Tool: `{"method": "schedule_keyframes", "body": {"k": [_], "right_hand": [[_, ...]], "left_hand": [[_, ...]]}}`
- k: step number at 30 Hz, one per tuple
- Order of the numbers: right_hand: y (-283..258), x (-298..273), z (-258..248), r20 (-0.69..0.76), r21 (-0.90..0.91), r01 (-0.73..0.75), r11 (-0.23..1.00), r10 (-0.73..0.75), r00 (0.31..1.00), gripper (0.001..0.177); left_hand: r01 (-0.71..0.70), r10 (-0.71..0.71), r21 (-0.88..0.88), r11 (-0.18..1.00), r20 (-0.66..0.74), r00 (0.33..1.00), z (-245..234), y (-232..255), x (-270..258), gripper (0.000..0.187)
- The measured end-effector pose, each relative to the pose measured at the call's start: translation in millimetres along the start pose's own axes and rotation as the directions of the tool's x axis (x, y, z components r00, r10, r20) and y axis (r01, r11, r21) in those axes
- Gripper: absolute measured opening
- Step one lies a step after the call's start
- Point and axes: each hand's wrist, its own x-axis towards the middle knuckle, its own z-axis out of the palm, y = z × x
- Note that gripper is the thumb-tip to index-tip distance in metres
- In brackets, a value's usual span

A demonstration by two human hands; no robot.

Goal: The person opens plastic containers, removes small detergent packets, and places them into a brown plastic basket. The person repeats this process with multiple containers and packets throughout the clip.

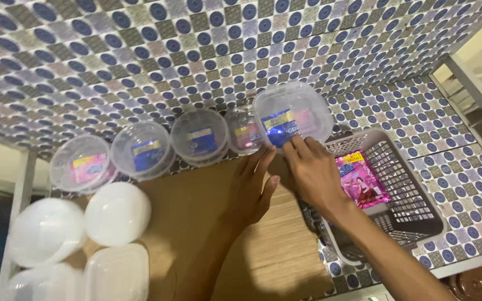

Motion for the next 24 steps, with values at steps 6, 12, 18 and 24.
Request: {"method": "schedule_keyframes", "body": {"k": [6, 12, 18, 24], "right_hand": [[-50.2, -19.4, 3.3, 0.049, 0.022, 0.078, 0.997, -0.079, 0.996, 0.035], [-97.2, -48.4, 21.3, 0.035, 0.020, 0.196, 0.980, -0.196, 0.980, 0.025], [-136.0, -88.8, 40.5, 0.151, 0.075, 0.271, 0.960, -0.279, 0.948, 0.024], [-166.7, -124.5, 57.2, 0.208, 0.192, 0.262, 0.946, -0.301, 0.931, 0.015]], "left_hand": [[0.031, -0.005, 0.161, 0.986, -0.159, 0.987, -19.6, 0.9, -44.6, 0.032], [-0.050, 0.102, 0.258, 0.965, -0.193, 0.976, -49.7, -4.7, -100.5, 0.025], [-0.124, 0.161, 0.408, 0.905, -0.058, 0.985, -70.5, -8.3, -166.1, 0.032], [-0.094, 0.115, 0.455, 0.886, -0.019, 0.993, -75.9, -5.6, -222.0, 0.040]]}}
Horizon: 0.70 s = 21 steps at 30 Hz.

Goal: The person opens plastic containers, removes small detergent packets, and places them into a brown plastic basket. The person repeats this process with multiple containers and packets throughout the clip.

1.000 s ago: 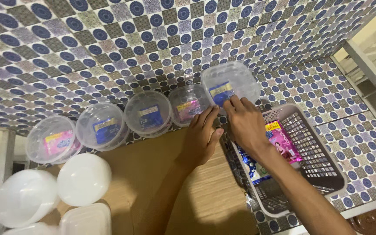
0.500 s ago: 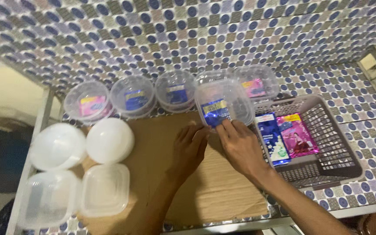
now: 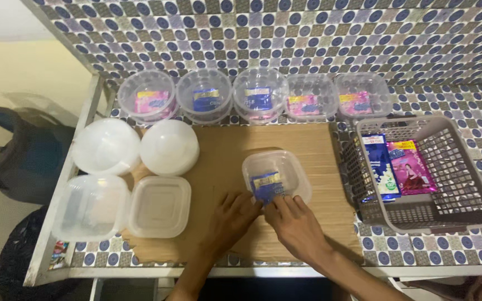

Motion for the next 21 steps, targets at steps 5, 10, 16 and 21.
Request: {"method": "schedule_keyframes", "body": {"k": [5, 10, 16, 21], "right_hand": [[-10.6, -11.7, 15.2, -0.066, 0.020, 0.073, 0.997, -0.072, 0.995, 0.021], [-4.6, -22.4, 14.0, -0.141, 0.000, -0.128, 0.992, 0.127, 0.982, 0.034], [-1.0, -31.5, 14.5, -0.157, 0.128, -0.282, 0.951, 0.300, 0.941, 0.054], [-12.2, -35.4, 32.9, -0.180, 0.205, -0.316, 0.926, 0.353, 0.918, 0.050]], "left_hand": [[-0.003, 0.004, -0.007, 1.000, 0.044, 0.999, -11.4, -1.5, -28.5, 0.037], [0.024, -0.026, 0.015, 1.000, 0.152, 0.988, -23.9, -10.6, -45.7, 0.039], [0.078, -0.075, -0.035, 0.996, 0.076, 0.994, -19.8, 6.5, -39.6, 0.039], [0.073, -0.073, -0.021, 0.997, 0.010, 0.997, -9.5, 44.6, -27.7, 0.049]]}}
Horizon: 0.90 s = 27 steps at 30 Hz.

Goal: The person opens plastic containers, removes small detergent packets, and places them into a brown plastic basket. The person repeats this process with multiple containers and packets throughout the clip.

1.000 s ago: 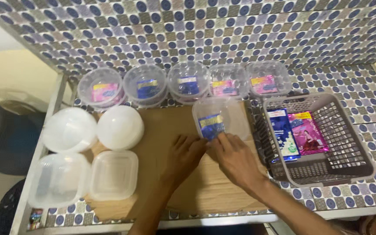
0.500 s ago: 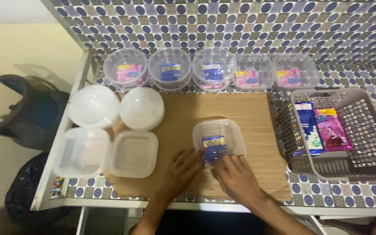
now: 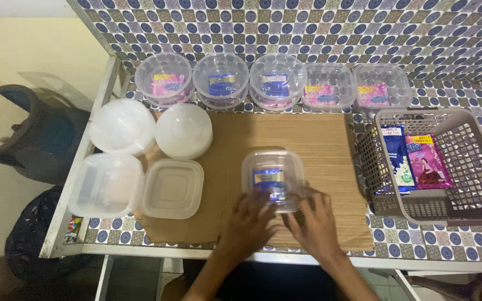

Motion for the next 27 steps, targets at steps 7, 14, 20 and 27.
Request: {"method": "schedule_keyframes", "body": {"k": [7, 14, 20, 27], "right_hand": [[4.3, -18.5, 25.8, -0.162, 0.227, 0.032, 0.973, 0.005, 0.987, 0.060], [12.5, -20.5, 35.8, -0.099, 0.489, -0.214, 0.846, 0.297, 0.950, 0.084], [15.1, -11.5, 28.0, 0.014, 0.508, -0.270, 0.818, 0.305, 0.952, 0.053], [12.1, -9.0, 24.3, -0.008, 0.502, -0.259, 0.825, 0.304, 0.953, 0.052]], "left_hand": [[0.072, -0.080, 0.111, 0.991, 0.072, 0.994, 9.3, 24.7, -1.4, 0.031], [0.131, -0.131, -0.006, 0.991, -0.103, 0.986, 23.4, 25.0, 6.7, 0.026], [0.162, -0.163, -0.016, 0.987, -0.144, 0.976, 24.9, 24.7, 12.9, 0.030], [0.121, -0.115, 0.089, 0.989, -0.078, 0.990, 19.5, 24.9, 11.4, 0.028]]}}
